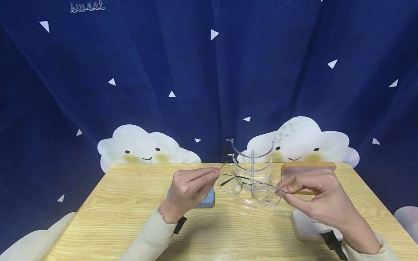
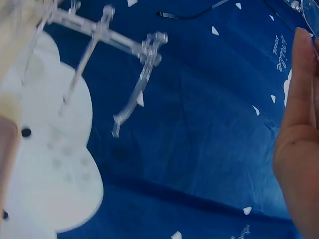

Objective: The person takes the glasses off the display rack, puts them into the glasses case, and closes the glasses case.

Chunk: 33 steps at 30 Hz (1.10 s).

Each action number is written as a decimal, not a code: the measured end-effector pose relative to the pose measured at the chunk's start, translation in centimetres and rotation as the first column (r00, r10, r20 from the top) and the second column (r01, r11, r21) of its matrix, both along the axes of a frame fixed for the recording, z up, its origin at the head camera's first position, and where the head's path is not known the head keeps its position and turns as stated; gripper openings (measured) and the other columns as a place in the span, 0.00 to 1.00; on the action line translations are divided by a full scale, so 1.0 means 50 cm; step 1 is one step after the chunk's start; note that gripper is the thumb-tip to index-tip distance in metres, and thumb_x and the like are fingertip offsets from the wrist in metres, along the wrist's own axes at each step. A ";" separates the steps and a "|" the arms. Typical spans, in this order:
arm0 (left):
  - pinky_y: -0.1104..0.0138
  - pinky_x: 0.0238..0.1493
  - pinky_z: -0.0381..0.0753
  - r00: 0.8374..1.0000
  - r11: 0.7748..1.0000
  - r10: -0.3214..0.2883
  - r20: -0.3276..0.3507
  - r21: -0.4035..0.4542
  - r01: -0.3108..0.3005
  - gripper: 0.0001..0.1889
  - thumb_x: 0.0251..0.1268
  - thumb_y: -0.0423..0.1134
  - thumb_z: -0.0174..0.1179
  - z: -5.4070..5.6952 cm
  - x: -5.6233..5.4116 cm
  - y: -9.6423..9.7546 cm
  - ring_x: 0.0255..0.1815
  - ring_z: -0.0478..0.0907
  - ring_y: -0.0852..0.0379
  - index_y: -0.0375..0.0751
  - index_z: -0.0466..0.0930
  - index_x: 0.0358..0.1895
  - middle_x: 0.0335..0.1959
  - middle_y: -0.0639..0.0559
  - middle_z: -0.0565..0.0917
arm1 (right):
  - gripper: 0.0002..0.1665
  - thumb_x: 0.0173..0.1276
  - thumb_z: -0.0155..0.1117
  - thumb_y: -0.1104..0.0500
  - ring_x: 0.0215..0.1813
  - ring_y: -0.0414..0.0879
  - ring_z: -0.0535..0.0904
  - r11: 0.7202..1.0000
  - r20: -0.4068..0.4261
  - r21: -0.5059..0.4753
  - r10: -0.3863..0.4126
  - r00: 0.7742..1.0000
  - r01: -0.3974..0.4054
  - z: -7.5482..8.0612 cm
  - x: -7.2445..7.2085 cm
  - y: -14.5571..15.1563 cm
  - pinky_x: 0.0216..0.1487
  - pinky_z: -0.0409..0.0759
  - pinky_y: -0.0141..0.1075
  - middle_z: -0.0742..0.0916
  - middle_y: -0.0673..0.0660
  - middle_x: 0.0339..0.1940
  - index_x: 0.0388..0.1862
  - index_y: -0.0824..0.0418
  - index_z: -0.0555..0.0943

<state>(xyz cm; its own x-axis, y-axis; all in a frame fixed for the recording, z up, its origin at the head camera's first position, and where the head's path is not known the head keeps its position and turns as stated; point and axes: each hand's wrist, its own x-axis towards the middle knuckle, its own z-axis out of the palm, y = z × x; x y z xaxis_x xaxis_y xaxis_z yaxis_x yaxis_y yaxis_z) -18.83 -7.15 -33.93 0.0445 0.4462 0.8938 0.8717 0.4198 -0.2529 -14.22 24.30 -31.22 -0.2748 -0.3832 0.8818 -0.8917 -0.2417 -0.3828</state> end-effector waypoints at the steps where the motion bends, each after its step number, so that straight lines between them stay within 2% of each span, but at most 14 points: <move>1: 0.77 0.45 0.88 1.000 1.000 0.006 -0.003 -0.003 -0.006 0.05 0.67 0.30 0.68 0.000 0.000 -0.001 0.36 0.92 0.62 0.38 0.93 0.40 0.36 0.51 0.94 | 0.06 0.64 0.73 0.73 0.52 0.42 0.91 0.998 -0.029 0.011 -0.057 0.998 0.057 0.002 0.001 0.001 0.59 0.84 0.25 0.94 0.58 0.41 0.28 0.74 0.86; 2: 0.77 0.45 0.88 1.000 1.000 0.011 -0.004 -0.004 -0.011 0.05 0.65 0.29 0.68 0.000 -0.001 -0.001 0.35 0.92 0.62 0.38 0.93 0.40 0.36 0.51 0.94 | 0.07 0.65 0.74 0.70 0.52 0.40 0.91 0.994 -0.056 0.023 -0.105 0.993 0.107 0.005 0.003 0.002 0.59 0.83 0.23 0.94 0.56 0.40 0.28 0.72 0.87; 5: 0.76 0.43 0.88 1.000 1.000 0.024 -0.005 -0.002 -0.024 0.06 0.59 0.28 0.71 -0.001 -0.002 -0.002 0.35 0.92 0.63 0.39 0.93 0.38 0.35 0.52 0.94 | 0.06 0.67 0.74 0.66 0.51 0.36 0.90 0.981 -0.128 0.049 -0.182 0.975 0.189 0.011 0.006 0.001 0.58 0.82 0.21 0.94 0.54 0.38 0.31 0.68 0.90; 13: 0.76 0.41 0.88 0.999 0.999 0.009 0.031 0.036 -0.010 0.08 0.49 0.25 0.73 -0.006 -0.005 -0.001 0.33 0.92 0.63 0.39 0.93 0.33 0.32 0.52 0.94 | 0.09 0.71 0.71 0.61 0.44 0.32 0.88 0.951 -0.247 0.122 -0.249 0.936 0.285 0.017 0.010 -0.007 0.51 0.82 0.17 0.92 0.53 0.31 0.30 0.63 0.90; 18: 0.77 0.42 0.88 0.994 0.998 -0.048 0.099 0.056 0.043 0.08 0.48 0.24 0.73 -0.005 -0.003 0.001 0.33 0.92 0.63 0.38 0.93 0.31 0.32 0.52 0.93 | 0.12 0.72 0.71 0.60 0.48 0.31 0.88 0.944 -0.256 0.102 -0.280 0.925 0.314 0.015 0.005 -0.002 0.52 0.82 0.17 0.93 0.52 0.33 0.29 0.64 0.90; 22: 0.77 0.43 0.88 0.976 0.989 -0.130 0.174 0.095 0.115 0.07 0.48 0.23 0.72 -0.003 -0.002 0.002 0.33 0.92 0.60 0.36 0.92 0.30 0.30 0.49 0.93 | 0.16 0.73 0.70 0.58 0.53 0.30 0.88 0.925 -0.281 0.077 -0.337 0.899 0.371 0.013 0.001 0.001 0.58 0.80 0.18 0.93 0.51 0.33 0.27 0.66 0.89; 25: 0.76 0.44 0.88 0.952 0.975 -0.202 0.231 0.138 0.174 0.08 0.47 0.21 0.71 -0.001 -0.001 0.004 0.32 0.92 0.59 0.35 0.91 0.29 0.30 0.47 0.93 | 0.18 0.73 0.70 0.56 0.56 0.30 0.87 0.915 -0.288 0.065 -0.365 0.885 0.399 0.012 -0.002 0.002 0.62 0.79 0.18 0.93 0.50 0.33 0.26 0.67 0.89; 27: 0.76 0.44 0.88 0.926 0.960 -0.260 0.274 0.175 0.218 0.08 0.48 0.19 0.70 -0.001 -0.001 0.005 0.32 0.92 0.57 0.34 0.91 0.30 0.29 0.45 0.93 | 0.18 0.73 0.70 0.56 0.57 0.30 0.87 0.912 -0.285 0.067 -0.372 0.884 0.405 0.011 -0.004 0.002 0.62 0.79 0.18 0.93 0.50 0.33 0.26 0.68 0.89; 30: 0.75 0.43 0.89 0.862 0.925 -0.365 0.351 0.244 0.292 0.09 0.49 0.17 0.68 0.000 0.000 0.008 0.32 0.93 0.54 0.32 0.91 0.31 0.30 0.42 0.93 | 0.18 0.73 0.70 0.57 0.57 0.31 0.87 0.915 -0.275 0.071 -0.364 0.890 0.396 0.010 -0.006 0.002 0.62 0.79 0.19 0.93 0.50 0.34 0.27 0.68 0.89; 33: 0.74 0.40 0.90 0.784 0.889 -0.448 0.429 0.309 0.339 0.09 0.51 0.16 0.66 0.001 0.003 0.010 0.33 0.93 0.52 0.31 0.90 0.31 0.31 0.39 0.92 | 0.17 0.73 0.70 0.57 0.58 0.32 0.87 0.919 -0.264 0.071 -0.357 0.896 0.387 0.010 -0.005 0.002 0.62 0.79 0.19 0.94 0.50 0.36 0.28 0.68 0.89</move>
<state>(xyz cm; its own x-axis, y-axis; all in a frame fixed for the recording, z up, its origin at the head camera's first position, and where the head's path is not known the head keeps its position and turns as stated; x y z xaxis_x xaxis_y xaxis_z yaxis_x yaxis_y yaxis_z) -18.67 -6.66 -33.89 -0.2779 0.2902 0.9157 0.9575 0.0065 0.2885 -14.47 24.41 -30.70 -0.2029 -0.4002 0.8937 -0.9757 0.1596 -0.1500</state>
